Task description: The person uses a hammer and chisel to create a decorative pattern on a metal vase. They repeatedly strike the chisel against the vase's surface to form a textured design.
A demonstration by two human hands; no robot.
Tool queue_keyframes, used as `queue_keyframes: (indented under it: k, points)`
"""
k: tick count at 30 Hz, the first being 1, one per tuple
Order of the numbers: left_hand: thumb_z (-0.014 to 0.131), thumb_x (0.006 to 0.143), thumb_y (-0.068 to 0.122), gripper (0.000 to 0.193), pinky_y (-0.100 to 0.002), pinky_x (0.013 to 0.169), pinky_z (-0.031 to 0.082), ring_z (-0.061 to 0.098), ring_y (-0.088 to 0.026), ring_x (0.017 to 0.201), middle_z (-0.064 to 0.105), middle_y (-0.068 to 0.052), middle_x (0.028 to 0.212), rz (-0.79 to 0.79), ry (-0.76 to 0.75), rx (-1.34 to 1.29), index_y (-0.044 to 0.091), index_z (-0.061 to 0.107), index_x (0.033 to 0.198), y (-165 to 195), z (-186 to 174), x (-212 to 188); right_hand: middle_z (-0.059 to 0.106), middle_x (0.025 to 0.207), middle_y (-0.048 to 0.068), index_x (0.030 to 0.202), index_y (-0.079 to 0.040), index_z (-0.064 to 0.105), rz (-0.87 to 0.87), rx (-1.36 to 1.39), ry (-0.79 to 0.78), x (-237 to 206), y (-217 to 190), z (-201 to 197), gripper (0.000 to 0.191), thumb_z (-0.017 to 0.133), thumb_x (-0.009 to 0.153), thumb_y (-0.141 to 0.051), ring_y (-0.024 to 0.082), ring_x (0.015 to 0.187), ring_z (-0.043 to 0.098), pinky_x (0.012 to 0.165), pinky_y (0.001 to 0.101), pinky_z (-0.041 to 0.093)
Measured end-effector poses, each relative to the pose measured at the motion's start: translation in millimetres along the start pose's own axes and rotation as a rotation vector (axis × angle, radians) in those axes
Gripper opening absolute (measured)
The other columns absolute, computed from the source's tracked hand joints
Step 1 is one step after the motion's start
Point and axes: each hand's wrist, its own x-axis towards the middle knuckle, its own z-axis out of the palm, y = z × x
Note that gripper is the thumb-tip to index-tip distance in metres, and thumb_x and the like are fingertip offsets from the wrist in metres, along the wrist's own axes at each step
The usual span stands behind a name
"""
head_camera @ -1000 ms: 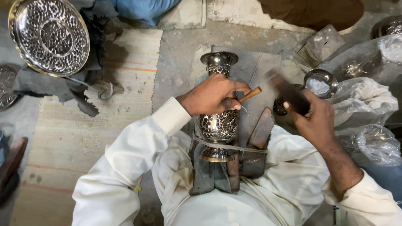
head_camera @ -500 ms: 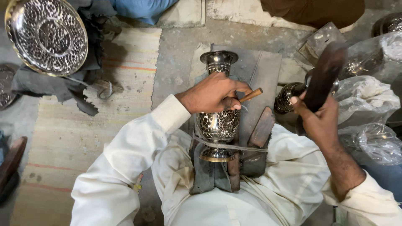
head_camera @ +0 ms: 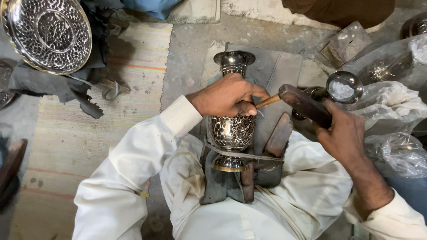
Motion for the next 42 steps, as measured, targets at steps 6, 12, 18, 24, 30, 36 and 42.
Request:
queue_keyframes:
  k: [6, 12, 18, 24, 30, 36, 42]
  points:
    - [0.083, 0.084, 0.017, 0.041, -0.039, 0.063, 0.054, 0.075, -0.029, 0.069, 0.074, -0.014, 0.079, -0.094, 0.091, -0.026, 0.007, 0.068, 0.121, -1.0, 4.7, -3.2, 0.062, 0.092, 0.018, 0.109, -0.007, 0.061, 0.198, 0.789, 0.123, 5.1, -0.2, -0.6, 0.025, 0.08, 0.097, -0.018, 0.041, 0.083, 0.061, 0.072, 0.0465, 0.05]
    - [0.086, 0.082, 0.018, 0.042, -0.038, 0.065, 0.055, 0.077, -0.027, 0.073, 0.076, -0.014, 0.081, -0.074, 0.095, 0.007, 0.007, 0.069, 0.119, -0.7, 6.0, -0.5, 0.069, 0.096, 0.016, 0.112, -0.011, 0.063, 0.076, 0.565, 0.084, 18.8, -8.3, -6.7, 0.028, 0.08, 0.093, -0.021, 0.036, 0.088, 0.066, 0.078, 0.0445, 0.053]
    - [0.081, 0.085, 0.024, 0.042, -0.036, 0.063, 0.054, 0.078, -0.02, 0.065, 0.078, -0.011, 0.078, -0.234, 0.119, -0.144, 0.01, 0.068, 0.122, 0.6, 0.7, -12.9, 0.072, 0.084, 0.015, 0.113, -0.013, 0.07, -0.112, -0.153, -0.149, 18.3, -13.2, -25.6, 0.044, 0.079, 0.07, -0.018, 0.038, 0.085, 0.07, 0.076, 0.0486, 0.052]
    - [0.082, 0.088, 0.023, 0.038, -0.038, 0.066, 0.055, 0.077, -0.026, 0.072, 0.077, -0.013, 0.083, -0.084, 0.167, -0.08, 0.008, 0.067, 0.119, 1.8, 3.5, -27.3, 0.066, 0.077, 0.01, 0.106, -0.008, 0.069, 0.146, 0.385, -0.099, 17.4, -21.6, -12.5, 0.027, 0.081, 0.083, -0.015, 0.02, 0.07, 0.059, 0.063, 0.0362, 0.048]
    - [0.081, 0.088, 0.021, 0.036, -0.042, 0.067, 0.053, 0.074, -0.034, 0.072, 0.076, -0.015, 0.081, -0.077, 0.213, -0.01, 0.008, 0.066, 0.119, 6.8, 7.3, -25.9, 0.065, 0.078, 0.007, 0.11, -0.004, 0.067, 0.075, 0.322, 0.125, 24.7, -25.3, -9.0, 0.026, 0.081, 0.093, -0.018, 0.014, 0.066, 0.058, 0.063, 0.0322, 0.046]
    - [0.081, 0.087, 0.021, 0.038, -0.043, 0.065, 0.053, 0.074, -0.035, 0.07, 0.076, -0.014, 0.08, -0.104, 0.2, -0.017, 0.009, 0.065, 0.119, 8.1, 7.3, -25.4, 0.065, 0.077, 0.01, 0.105, -0.007, 0.07, -0.08, 0.196, 0.076, 31.1, -34.2, -25.6, 0.02, 0.077, 0.087, -0.013, 0.021, 0.069, 0.063, 0.067, 0.0369, 0.049]
    - [0.081, 0.087, 0.021, 0.036, -0.044, 0.065, 0.053, 0.074, -0.036, 0.074, 0.075, -0.015, 0.079, -0.038, 0.213, 0.004, 0.008, 0.066, 0.117, 5.5, 8.2, -23.9, 0.064, 0.075, 0.012, 0.102, -0.006, 0.069, -0.044, 0.176, 0.014, 30.1, -44.0, -31.7, 0.023, 0.081, 0.087, -0.018, 0.025, 0.065, 0.062, 0.065, 0.0397, 0.048]
